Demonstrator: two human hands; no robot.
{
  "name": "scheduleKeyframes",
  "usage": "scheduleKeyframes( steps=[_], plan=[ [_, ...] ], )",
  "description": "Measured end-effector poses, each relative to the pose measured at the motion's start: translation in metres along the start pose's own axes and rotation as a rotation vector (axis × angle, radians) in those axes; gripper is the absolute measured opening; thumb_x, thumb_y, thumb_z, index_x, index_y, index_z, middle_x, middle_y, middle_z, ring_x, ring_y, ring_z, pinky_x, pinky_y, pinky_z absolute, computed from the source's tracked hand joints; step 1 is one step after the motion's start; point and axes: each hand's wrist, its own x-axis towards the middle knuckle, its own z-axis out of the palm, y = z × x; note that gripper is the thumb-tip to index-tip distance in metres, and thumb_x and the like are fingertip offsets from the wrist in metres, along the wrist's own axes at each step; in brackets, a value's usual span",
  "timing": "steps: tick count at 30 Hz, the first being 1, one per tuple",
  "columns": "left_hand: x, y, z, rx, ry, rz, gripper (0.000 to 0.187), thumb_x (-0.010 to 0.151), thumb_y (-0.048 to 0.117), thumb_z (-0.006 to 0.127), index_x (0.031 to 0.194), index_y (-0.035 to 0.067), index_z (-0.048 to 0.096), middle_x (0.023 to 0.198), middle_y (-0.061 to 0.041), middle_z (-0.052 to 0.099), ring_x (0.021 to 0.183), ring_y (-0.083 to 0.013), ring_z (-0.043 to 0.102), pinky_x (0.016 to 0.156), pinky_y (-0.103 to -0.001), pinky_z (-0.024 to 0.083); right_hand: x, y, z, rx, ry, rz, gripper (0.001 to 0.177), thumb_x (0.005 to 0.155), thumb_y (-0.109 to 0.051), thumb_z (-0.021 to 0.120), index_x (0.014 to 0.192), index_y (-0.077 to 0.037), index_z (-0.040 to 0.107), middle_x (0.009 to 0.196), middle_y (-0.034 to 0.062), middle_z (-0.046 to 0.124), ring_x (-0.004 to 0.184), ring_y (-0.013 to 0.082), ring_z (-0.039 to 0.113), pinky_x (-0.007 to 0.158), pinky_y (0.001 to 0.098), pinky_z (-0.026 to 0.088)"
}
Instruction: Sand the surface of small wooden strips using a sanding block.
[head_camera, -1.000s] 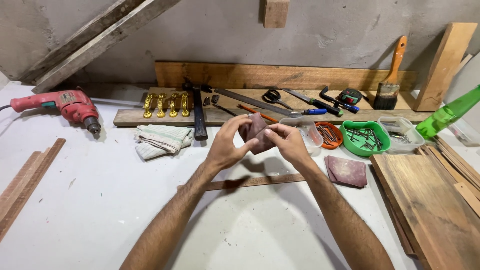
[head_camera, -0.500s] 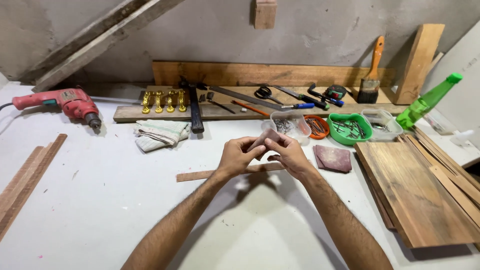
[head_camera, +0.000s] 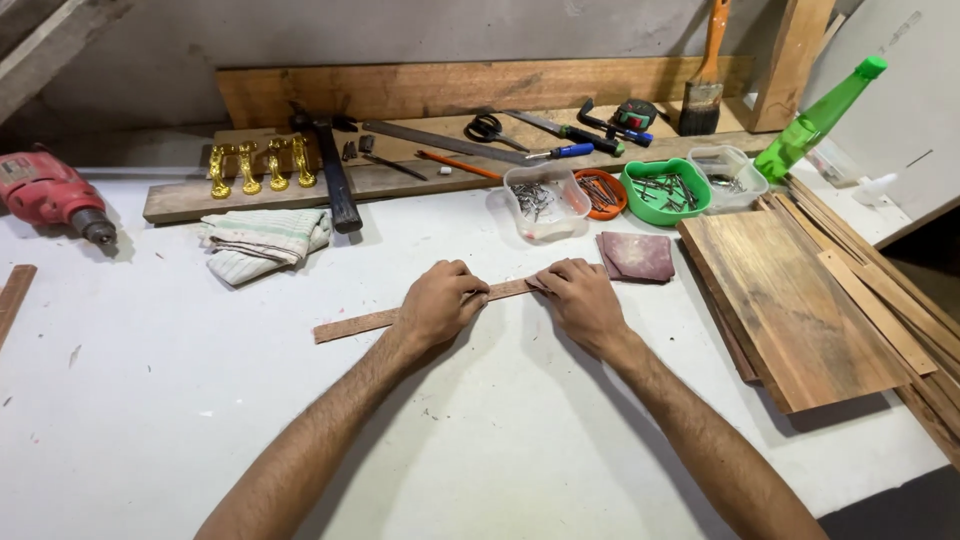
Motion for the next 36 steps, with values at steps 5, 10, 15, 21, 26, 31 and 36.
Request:
scheduleKeyframes(
  steps=[5,10,15,21,26,31,36],
  plan=[
    [0.003,-0.013,0.011,-0.027,0.007,0.018,0.023,0.093,0.032,0.075,0.099,0.011,0.080,0.091,-0.004,0.069,0.090,-0.0190,0.062,0.081,-0.037,0.054,0.008,-0.040,0.004,0.083,-0.015,-0.045,0.024,0.093,-0.014,0.070,0.116,-0.012,0.074,0.111,0.0052,0.069,0.109,0.0243,0.062,0.097,0.0484,0.044],
    [0.005,0.000,-0.008,-0.014,-0.065,-0.034,0.025,0.093,0.034,0.075,0.100,0.011,0.080,0.088,-0.007,0.065,0.087,-0.0210,0.061,0.077,-0.038,0.054,0.001,-0.028,0.008,0.190,-0.046,-0.075,0.038,0.092,-0.010,0.063,0.129,-0.015,0.071,0.121,0.0061,0.066,0.116,0.0268,0.058,0.103,0.0444,0.046],
    [0.015,-0.005,-0.004,0.076,-0.133,-0.025,0.021,0.091,0.032,0.076,0.097,0.012,0.081,0.092,-0.006,0.065,0.090,-0.0213,0.063,0.079,-0.039,0.056,-0.010,0.013,0.003,-0.066,-0.138,-0.027,0.026,0.100,-0.016,0.062,0.125,-0.016,0.070,0.120,0.0065,0.066,0.115,0.0254,0.059,0.103,0.0492,0.042],
    [0.024,-0.006,-0.001,0.137,-0.251,-0.078,0.020,0.092,0.032,0.076,0.099,0.013,0.080,0.094,-0.005,0.069,0.092,-0.0180,0.064,0.083,-0.037,0.057,-0.017,0.043,0.008,-0.102,-0.116,0.232,0.026,0.095,-0.009,0.062,0.120,-0.013,0.071,0.122,0.0088,0.066,0.121,0.0271,0.057,0.105,0.0561,0.037],
    [0.035,0.001,-0.004,0.158,-0.299,-0.112,0.016,0.091,0.028,0.076,0.096,0.013,0.080,0.095,-0.004,0.071,0.093,-0.0179,0.065,0.085,-0.037,0.057,-0.008,0.002,0.024,0.020,0.008,0.142,0.026,0.092,-0.006,0.066,0.118,-0.008,0.070,0.122,0.0095,0.066,0.120,0.0284,0.058,0.108,0.0548,0.039],
    [0.045,0.016,-0.005,0.240,-0.329,-0.110,0.008,0.090,0.015,0.072,0.095,0.011,0.076,0.098,-0.007,0.070,0.096,-0.0209,0.062,0.082,-0.040,0.058,0.000,-0.023,0.015,0.140,0.001,0.009,0.032,0.090,-0.003,0.067,0.122,-0.001,0.068,0.123,0.0132,0.064,0.118,0.0308,0.058,0.101,0.0463,0.048],
    [0.049,0.027,-0.001,0.367,-0.396,-0.131,0.014,0.096,0.011,0.066,0.106,0.004,0.071,0.096,-0.013,0.070,0.094,-0.0226,0.063,0.083,-0.043,0.058,-0.014,0.015,0.022,0.024,-0.018,-0.008,0.033,0.088,-0.002,0.068,0.121,0.001,0.067,0.123,0.0170,0.063,0.113,0.0326,0.059,0.096,0.0439,0.053]
  ],
)
